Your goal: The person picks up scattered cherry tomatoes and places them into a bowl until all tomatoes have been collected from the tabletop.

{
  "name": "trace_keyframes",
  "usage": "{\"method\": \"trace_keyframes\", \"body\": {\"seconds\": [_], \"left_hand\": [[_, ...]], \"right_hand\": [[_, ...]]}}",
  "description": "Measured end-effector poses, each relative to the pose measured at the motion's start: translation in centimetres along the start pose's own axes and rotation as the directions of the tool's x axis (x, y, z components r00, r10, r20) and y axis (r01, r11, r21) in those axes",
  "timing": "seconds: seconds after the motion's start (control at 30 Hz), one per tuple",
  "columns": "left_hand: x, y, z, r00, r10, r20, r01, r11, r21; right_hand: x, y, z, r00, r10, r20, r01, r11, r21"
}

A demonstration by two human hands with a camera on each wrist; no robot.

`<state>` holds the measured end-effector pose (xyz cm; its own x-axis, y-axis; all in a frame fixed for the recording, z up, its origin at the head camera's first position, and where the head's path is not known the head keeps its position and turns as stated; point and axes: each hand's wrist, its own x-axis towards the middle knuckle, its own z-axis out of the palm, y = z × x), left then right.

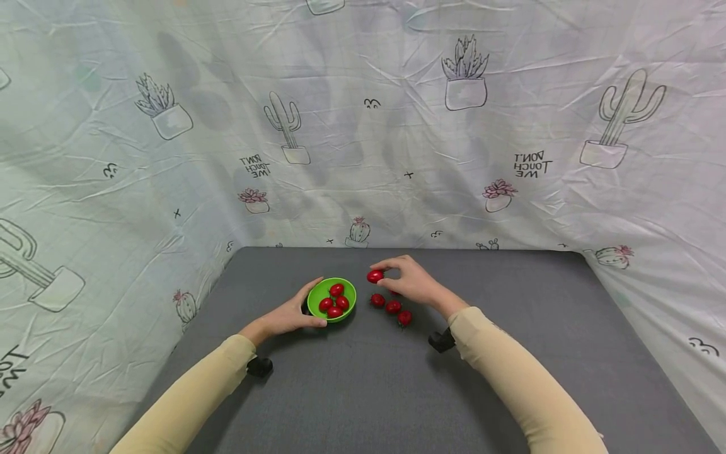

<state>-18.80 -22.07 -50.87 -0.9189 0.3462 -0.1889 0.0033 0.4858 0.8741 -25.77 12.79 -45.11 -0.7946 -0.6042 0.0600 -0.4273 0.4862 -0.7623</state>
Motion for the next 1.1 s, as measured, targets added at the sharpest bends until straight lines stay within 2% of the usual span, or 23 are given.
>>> {"method": "trace_keyframes", "body": {"seconds": [0.67,0.87,1.1], "left_hand": [[0.2,0.0,-0.1,1.0,-0.023,-0.005,0.023,1.0,0.007],[0.3,0.0,-0.2,1.0,-0.029,-0.004,0.029,1.0,-0.005],[0.4,0.0,-0.3,0.999,-0.042,-0.002,0.042,0.999,-0.009]], "right_hand": [[3.7,-2.2,3.1,0.993,-0.076,0.089,0.072,0.996,0.051],[4.5,-2.2,3.9,0.983,-0.14,0.12,0.132,0.988,0.075],[5.4,-1.8,4.9,0.97,-0.167,0.175,0.155,0.985,0.079]]}}
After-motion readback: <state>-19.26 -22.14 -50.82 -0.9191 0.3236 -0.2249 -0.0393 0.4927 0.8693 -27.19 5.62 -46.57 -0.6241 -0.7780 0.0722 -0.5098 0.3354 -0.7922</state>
